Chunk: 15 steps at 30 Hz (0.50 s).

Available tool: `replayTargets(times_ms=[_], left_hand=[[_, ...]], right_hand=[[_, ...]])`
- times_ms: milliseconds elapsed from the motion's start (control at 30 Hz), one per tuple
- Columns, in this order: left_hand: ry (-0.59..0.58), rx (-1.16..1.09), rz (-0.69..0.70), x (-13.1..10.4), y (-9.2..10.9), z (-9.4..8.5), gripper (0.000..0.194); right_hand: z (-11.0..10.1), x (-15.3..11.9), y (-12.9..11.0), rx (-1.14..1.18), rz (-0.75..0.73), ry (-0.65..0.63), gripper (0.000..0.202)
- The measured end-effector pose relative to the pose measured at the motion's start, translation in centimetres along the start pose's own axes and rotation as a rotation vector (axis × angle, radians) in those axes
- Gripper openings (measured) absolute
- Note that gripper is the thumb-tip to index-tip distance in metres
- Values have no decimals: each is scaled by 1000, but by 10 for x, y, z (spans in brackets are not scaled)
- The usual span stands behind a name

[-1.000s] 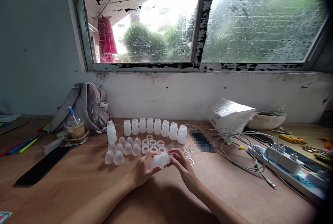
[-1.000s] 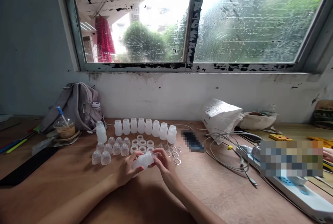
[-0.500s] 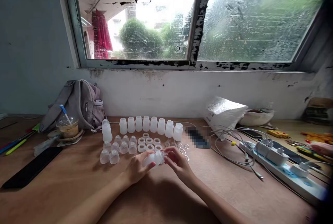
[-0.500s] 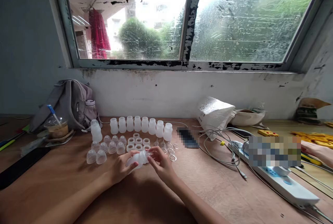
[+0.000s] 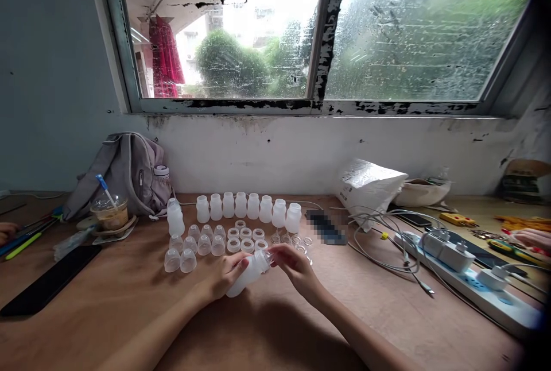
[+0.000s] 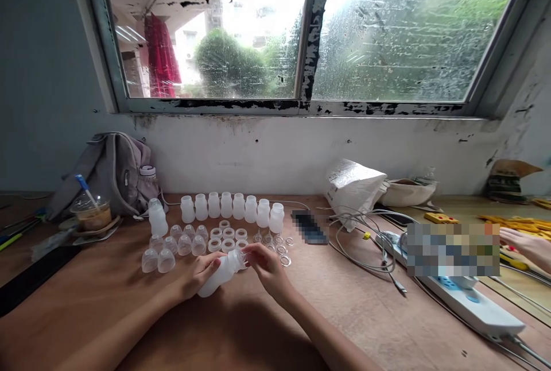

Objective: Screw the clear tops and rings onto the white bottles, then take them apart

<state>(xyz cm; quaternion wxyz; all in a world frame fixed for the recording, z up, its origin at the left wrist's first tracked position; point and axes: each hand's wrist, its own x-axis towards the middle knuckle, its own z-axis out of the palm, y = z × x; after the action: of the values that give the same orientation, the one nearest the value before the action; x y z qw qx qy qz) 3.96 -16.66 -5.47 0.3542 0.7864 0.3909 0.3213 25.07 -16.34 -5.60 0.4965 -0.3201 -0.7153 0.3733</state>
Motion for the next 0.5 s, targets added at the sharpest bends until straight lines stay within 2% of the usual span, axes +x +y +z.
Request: replayTargets(times_ms=[500], left_hand=[[-41,11,-1,0,1,-2,51]], right_hand=[[-3,-1,-7,-265,-18,13,19]])
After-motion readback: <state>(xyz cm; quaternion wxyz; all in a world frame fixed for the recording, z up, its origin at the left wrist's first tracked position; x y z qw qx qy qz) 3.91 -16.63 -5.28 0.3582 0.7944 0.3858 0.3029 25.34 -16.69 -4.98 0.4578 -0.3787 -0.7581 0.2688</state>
